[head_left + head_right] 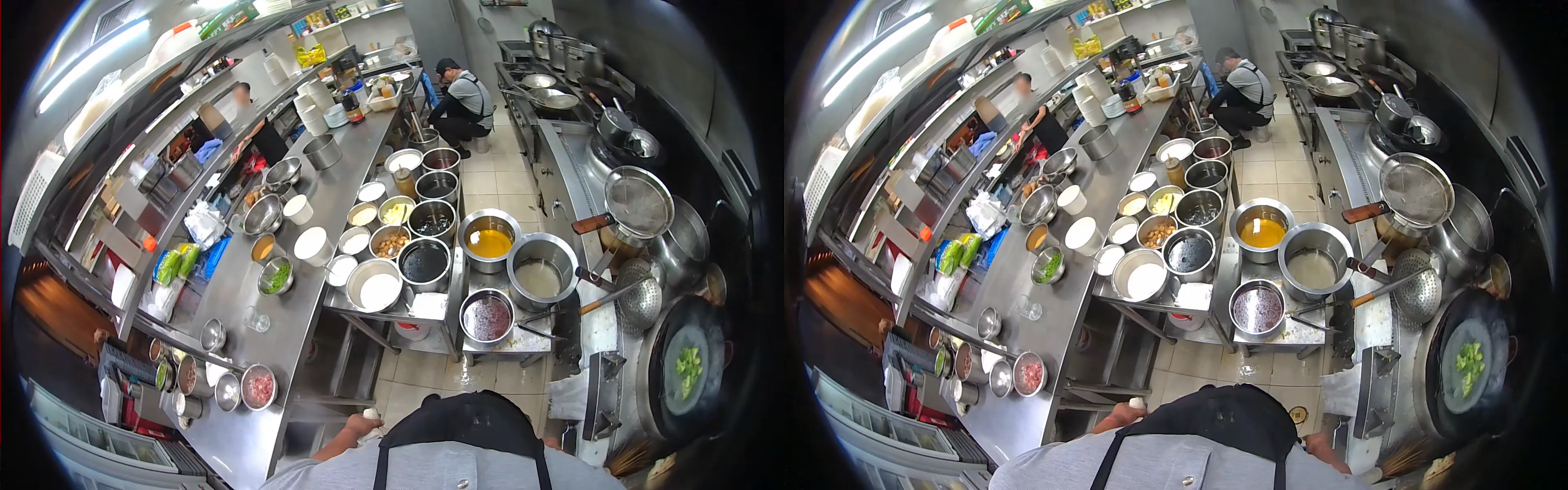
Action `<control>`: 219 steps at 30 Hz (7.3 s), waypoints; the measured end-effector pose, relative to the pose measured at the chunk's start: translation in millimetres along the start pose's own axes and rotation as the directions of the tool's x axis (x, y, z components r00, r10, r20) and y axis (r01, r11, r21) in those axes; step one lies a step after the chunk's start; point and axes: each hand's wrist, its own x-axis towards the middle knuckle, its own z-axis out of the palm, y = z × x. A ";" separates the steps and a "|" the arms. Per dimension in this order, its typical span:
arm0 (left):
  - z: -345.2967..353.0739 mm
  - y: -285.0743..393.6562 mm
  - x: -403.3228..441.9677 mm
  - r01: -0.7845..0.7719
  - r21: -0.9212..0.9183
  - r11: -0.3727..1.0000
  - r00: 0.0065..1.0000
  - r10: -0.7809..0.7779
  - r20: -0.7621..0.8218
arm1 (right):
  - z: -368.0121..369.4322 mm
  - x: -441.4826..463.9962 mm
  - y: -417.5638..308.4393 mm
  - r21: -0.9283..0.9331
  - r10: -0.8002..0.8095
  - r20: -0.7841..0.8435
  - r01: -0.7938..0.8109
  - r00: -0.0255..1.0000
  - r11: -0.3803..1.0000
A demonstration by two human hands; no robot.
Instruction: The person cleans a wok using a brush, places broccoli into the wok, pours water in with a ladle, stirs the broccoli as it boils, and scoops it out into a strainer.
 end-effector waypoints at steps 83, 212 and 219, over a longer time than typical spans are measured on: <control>-131.1 -200.4 -119.0 -0.609 -0.725 -0.321 0.650 -0.727 -0.223 | -16.5 143.0 -738.1 0.416 -0.755 0.068 0.669 0.652 0.616; -133.4 -208.1 -130.6 -0.420 -0.868 -0.265 0.805 -0.550 -0.222 | -19.5 58.9 -828.7 0.204 -0.922 -0.119 0.917 0.370 0.342; -138.4 -195.3 -133.5 -0.446 -0.859 -0.250 0.790 -0.561 -0.247 | -27.4 64.2 -673.4 0.104 -0.863 0.109 0.858 0.493 0.503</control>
